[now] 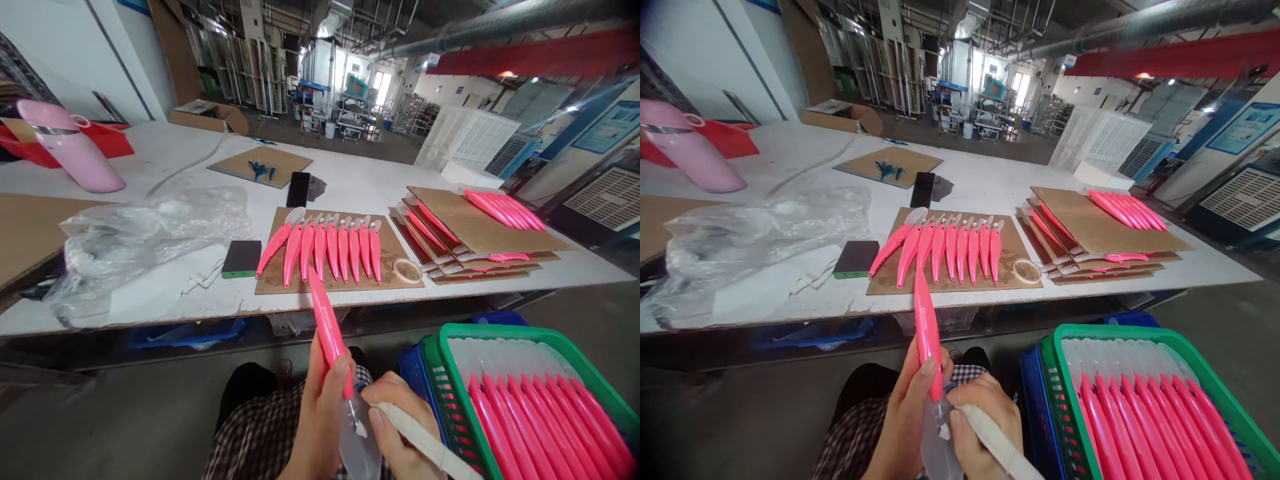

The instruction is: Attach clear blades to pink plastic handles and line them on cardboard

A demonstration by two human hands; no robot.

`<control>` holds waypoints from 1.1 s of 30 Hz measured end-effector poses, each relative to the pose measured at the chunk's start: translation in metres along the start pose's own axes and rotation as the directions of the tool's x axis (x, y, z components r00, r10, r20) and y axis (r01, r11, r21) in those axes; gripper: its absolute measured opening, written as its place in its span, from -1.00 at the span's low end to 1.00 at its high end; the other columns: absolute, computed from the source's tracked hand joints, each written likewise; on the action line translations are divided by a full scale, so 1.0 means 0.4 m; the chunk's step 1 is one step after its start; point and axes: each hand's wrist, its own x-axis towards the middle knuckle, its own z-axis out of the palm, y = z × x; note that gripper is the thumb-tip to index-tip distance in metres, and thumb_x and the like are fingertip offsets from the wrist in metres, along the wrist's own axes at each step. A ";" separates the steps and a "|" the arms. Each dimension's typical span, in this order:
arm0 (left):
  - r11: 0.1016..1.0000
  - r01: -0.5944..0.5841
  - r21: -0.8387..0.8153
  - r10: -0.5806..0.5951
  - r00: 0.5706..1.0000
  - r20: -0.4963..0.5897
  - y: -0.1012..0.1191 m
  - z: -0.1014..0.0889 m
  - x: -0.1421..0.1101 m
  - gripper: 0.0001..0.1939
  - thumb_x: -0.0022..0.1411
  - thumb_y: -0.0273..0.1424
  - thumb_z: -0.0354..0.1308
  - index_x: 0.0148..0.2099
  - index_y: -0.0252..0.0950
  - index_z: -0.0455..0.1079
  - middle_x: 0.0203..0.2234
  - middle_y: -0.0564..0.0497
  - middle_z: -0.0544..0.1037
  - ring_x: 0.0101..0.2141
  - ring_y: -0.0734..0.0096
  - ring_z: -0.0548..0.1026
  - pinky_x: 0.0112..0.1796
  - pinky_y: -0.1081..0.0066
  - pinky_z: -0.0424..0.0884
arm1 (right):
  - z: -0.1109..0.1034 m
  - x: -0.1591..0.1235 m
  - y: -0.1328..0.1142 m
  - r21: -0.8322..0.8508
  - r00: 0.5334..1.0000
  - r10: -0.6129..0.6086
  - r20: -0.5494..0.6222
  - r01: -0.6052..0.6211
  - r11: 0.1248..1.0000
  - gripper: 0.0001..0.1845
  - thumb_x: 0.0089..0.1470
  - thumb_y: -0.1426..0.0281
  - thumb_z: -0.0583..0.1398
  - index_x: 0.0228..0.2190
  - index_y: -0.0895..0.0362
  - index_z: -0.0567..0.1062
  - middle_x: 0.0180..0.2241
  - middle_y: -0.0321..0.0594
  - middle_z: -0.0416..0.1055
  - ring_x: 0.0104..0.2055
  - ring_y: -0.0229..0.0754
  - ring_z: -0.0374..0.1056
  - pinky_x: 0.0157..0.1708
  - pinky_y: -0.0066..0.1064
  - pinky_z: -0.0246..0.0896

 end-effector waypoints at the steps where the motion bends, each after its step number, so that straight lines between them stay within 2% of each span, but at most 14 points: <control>1: 1.000 0.009 0.004 -0.009 1.000 0.003 0.001 0.000 -0.001 -0.55 0.13 -0.17 0.22 0.03 -0.20 0.31 -0.34 0.01 0.47 -0.36 0.35 0.41 -0.32 0.42 0.37 | -0.006 0.003 -0.001 -0.008 1.000 -0.014 0.024 0.014 1.000 -0.90 0.04 0.41 0.15 -0.41 0.03 0.49 -0.51 -0.35 0.39 -0.46 -0.26 0.33 -0.42 -0.47 0.23; 5: 0.999 0.044 0.023 -0.045 0.999 0.017 0.003 -0.005 -0.002 -0.52 0.11 -0.15 0.23 0.05 -0.20 0.31 -0.33 0.00 0.49 -0.33 0.32 0.43 -0.32 0.42 0.37 | -0.030 0.019 -0.007 -0.052 0.985 -0.070 0.155 0.079 0.996 -0.88 0.03 0.48 0.14 -0.40 0.05 0.47 -0.50 -0.34 0.40 -0.48 -0.28 0.32 -0.50 -0.50 0.20; 8: 0.998 0.048 0.048 -0.049 0.999 0.020 0.000 -0.009 -0.001 -0.49 0.10 -0.15 0.24 0.06 -0.21 0.30 -0.32 -0.01 0.49 -0.32 0.31 0.44 -0.32 0.41 0.38 | -0.041 0.026 -0.011 -0.052 0.972 -0.113 0.207 0.126 0.991 -0.86 0.01 0.52 0.14 -0.38 0.05 0.46 -0.50 -0.35 0.41 -0.48 -0.28 0.31 -0.51 -0.51 0.21; 14: 0.997 -0.006 0.075 0.006 1.000 0.000 -0.002 -0.005 -0.002 -0.55 0.14 -0.15 0.21 0.03 -0.21 0.30 -0.26 -0.03 0.49 -0.28 0.28 0.43 -0.31 0.40 0.37 | -0.046 0.013 0.001 -0.011 0.984 -0.079 0.161 0.082 0.997 -0.84 0.03 0.51 0.16 -0.33 0.04 0.47 -0.47 -0.34 0.40 -0.46 -0.29 0.32 -0.49 -0.51 0.22; 16: 0.996 -0.024 0.083 0.024 1.000 0.001 0.000 -0.002 -0.002 -0.56 0.14 -0.14 0.20 0.02 -0.21 0.30 -0.23 -0.03 0.49 -0.27 0.28 0.43 -0.30 0.40 0.37 | -0.043 0.014 0.002 -0.025 0.982 -0.069 0.177 0.074 0.997 -0.86 0.04 0.49 0.18 -0.33 0.05 0.48 -0.47 -0.33 0.40 -0.45 -0.28 0.33 -0.49 -0.51 0.23; 22: 0.996 0.005 0.092 -0.006 1.000 0.006 -0.001 -0.006 0.001 -0.58 0.13 -0.14 0.21 -0.02 -0.21 0.31 -0.22 -0.03 0.48 -0.22 0.26 0.43 -0.28 0.40 0.36 | -0.040 0.043 -0.025 -0.027 0.972 -0.164 0.168 0.171 0.985 -0.86 0.01 0.54 0.15 -0.41 0.08 0.47 -0.54 -0.33 0.39 -0.51 -0.30 0.32 -0.53 -0.52 0.22; 24: 0.995 0.016 0.095 -0.018 1.000 0.024 -0.002 -0.008 0.003 -0.60 0.14 -0.15 0.21 -0.03 -0.20 0.31 -0.19 -0.03 0.47 -0.18 0.25 0.42 -0.27 0.40 0.36 | -0.043 0.044 -0.025 -0.046 0.971 -0.148 0.188 0.159 0.986 -0.85 0.00 0.55 0.15 -0.41 0.08 0.47 -0.54 -0.33 0.39 -0.51 -0.30 0.32 -0.52 -0.52 0.22; 28: 0.995 0.003 0.096 -0.007 0.999 0.039 0.002 -0.006 0.003 -0.62 0.15 -0.16 0.20 -0.03 -0.21 0.31 -0.19 -0.04 0.48 -0.18 0.23 0.42 -0.27 0.40 0.36 | -0.040 0.028 -0.002 -0.033 0.981 -0.089 0.174 0.096 0.995 -0.91 0.05 0.43 0.15 -0.42 0.07 0.48 -0.53 -0.31 0.38 -0.49 -0.26 0.31 -0.50 -0.48 0.21; 30: 0.996 -0.005 0.091 0.002 1.000 0.031 0.005 -0.004 0.002 -0.62 0.15 -0.16 0.20 -0.03 -0.21 0.31 -0.21 -0.04 0.49 -0.20 0.24 0.42 -0.28 0.40 0.36 | -0.036 0.025 0.004 -0.004 0.982 -0.101 0.159 0.103 0.995 -0.91 0.05 0.42 0.16 -0.40 0.06 0.48 -0.53 -0.32 0.39 -0.49 -0.27 0.31 -0.50 -0.48 0.20; 33: 0.995 -0.014 0.103 0.012 1.000 0.018 0.006 -0.001 0.001 -0.62 0.15 -0.16 0.20 -0.04 -0.21 0.32 -0.25 -0.03 0.48 -0.21 0.24 0.42 -0.27 0.39 0.36 | -0.036 0.032 -0.006 0.013 0.977 -0.136 0.162 0.135 0.991 -0.88 0.03 0.50 0.16 -0.39 0.06 0.48 -0.53 -0.34 0.39 -0.49 -0.29 0.31 -0.50 -0.51 0.19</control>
